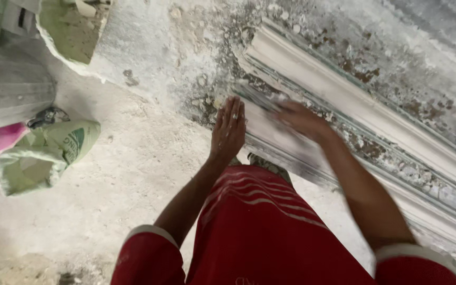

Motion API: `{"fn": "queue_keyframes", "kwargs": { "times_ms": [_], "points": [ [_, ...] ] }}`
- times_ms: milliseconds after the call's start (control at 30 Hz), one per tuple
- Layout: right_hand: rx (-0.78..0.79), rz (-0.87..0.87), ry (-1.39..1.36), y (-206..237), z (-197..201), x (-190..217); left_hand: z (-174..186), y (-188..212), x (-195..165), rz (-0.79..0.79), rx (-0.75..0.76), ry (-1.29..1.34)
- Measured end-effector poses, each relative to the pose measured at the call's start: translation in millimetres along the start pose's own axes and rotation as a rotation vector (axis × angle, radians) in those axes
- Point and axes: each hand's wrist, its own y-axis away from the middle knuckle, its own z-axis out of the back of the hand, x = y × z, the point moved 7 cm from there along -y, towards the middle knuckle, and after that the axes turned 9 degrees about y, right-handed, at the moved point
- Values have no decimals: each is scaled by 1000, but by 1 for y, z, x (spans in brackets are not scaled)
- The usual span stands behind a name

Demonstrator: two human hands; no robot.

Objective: The person uses a small hand scraper to remove dried plaster residue from the grooves of decorative plaster cornice moldings laid on the workshop floor, working along the profiles section by section and repositioning the moldings to reach new areas.

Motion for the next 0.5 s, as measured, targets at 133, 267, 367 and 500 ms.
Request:
{"fn": "queue_keyframes", "kwargs": {
  "times_ms": [133,267,367,500],
  "points": [
    [-29,-139,-6,60,32,-40,6,-1,-9,-23,-46,4],
    [-156,-118,121,13,2,-3,16,-2,-10,-41,-91,19],
    [-59,71,35,-21,-16,21,10,-2,-7,-26,17,-69],
    [-40,-51,178,25,37,-45,11,-2,-11,-42,-39,10]
  ]
}}
